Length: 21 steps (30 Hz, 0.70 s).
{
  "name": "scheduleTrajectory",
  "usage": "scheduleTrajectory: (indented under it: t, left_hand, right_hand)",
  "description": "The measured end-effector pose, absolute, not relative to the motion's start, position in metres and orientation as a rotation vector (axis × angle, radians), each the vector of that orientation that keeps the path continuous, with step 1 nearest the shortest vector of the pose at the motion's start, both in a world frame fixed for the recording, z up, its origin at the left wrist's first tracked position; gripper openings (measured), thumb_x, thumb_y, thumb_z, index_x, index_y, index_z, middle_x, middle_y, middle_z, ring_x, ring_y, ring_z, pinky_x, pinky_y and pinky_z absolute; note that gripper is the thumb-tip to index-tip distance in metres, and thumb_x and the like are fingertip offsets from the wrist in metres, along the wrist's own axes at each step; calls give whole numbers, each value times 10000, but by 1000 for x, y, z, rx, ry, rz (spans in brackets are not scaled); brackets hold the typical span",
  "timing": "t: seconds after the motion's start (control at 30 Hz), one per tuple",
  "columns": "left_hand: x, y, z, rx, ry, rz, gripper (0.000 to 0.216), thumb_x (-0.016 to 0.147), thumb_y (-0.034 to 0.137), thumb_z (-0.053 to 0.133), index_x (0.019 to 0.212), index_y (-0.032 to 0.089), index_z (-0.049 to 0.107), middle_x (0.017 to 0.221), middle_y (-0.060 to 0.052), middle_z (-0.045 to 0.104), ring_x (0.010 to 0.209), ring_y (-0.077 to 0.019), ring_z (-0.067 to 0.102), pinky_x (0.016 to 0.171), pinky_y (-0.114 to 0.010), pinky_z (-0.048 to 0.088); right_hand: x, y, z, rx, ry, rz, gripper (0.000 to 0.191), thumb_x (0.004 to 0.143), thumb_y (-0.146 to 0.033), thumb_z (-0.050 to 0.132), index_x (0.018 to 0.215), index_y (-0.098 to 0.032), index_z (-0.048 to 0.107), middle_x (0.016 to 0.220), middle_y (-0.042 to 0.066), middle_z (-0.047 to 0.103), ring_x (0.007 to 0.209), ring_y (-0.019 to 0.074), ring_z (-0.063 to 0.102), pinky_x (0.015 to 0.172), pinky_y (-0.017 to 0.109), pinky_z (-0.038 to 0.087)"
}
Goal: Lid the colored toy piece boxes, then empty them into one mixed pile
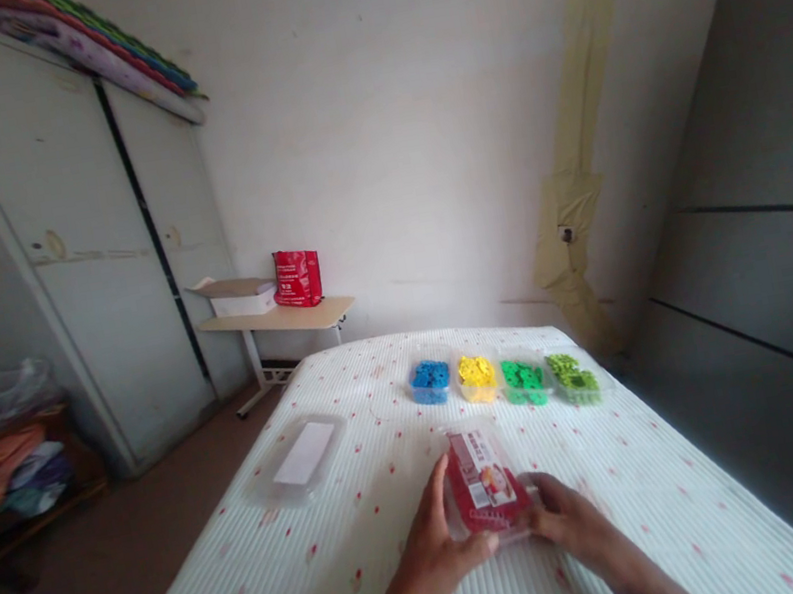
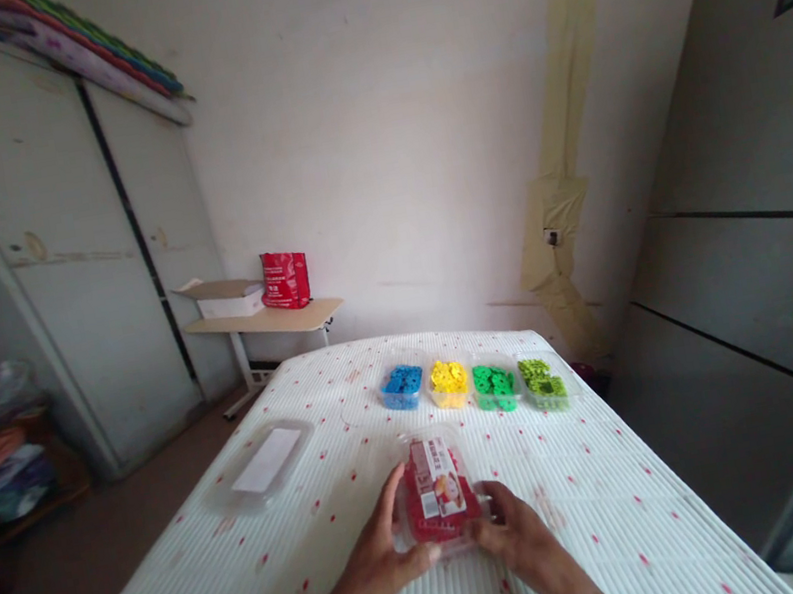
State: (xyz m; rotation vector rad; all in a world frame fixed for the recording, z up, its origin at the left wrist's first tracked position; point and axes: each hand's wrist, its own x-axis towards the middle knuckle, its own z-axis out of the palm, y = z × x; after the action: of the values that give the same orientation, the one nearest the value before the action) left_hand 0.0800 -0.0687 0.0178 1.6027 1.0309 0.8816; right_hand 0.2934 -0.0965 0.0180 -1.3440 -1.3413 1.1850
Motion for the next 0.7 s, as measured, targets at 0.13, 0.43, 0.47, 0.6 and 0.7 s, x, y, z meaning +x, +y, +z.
scheduleTrajectory:
  t: [0.13,0.43,0.47,0.6,0.7]
  left_hand:
    - [80,-65,15,1501,883,938,899,690,376,624,1426,185,143,1452,-125,338,1272,-260,398,1014,-360,345]
    - [86,-51,17,1174,1268,1099,380,629,298,600,976,185,495,671,21,568,599,-141,553,514,-231,417]
    - [86,-49,19,1153,1259,1087,330,635,313,581,930,185,505,625,33,545,551,-133,534,452,-219,380]
    - [88,-43,26,1082,1208,1019,154,607,324,531,655,183,492,494,50,482,394,-90,440,342,-192,247]
    - [88,-39,28,1030,1146,974,129,571,301,516,569,188,456,448,52,476,347,-69,405,333,-185,210]
  right_hand:
    - [298,-93,27,-1479,-1271,1152,628,669,-571,606,1127,-155,496,935,90,635,766,209,610,627,310,447]
    - [283,-66,48,-1583,-1115,1154,224,642,-391,591,654,-184,505,489,-65,455,438,77,406,432,216,276]
    - [282,-63,47,-1572,-1079,1205,217,632,-382,584,644,-187,490,474,-74,439,421,72,398,429,212,271]
    - [285,-57,44,-1533,-1019,1301,212,577,-355,575,603,-198,437,446,-92,405,387,58,373,420,204,252]
    - [288,-56,43,-1496,-993,1359,220,547,-353,586,606,-197,442,445,-88,424,385,60,378,419,205,247]
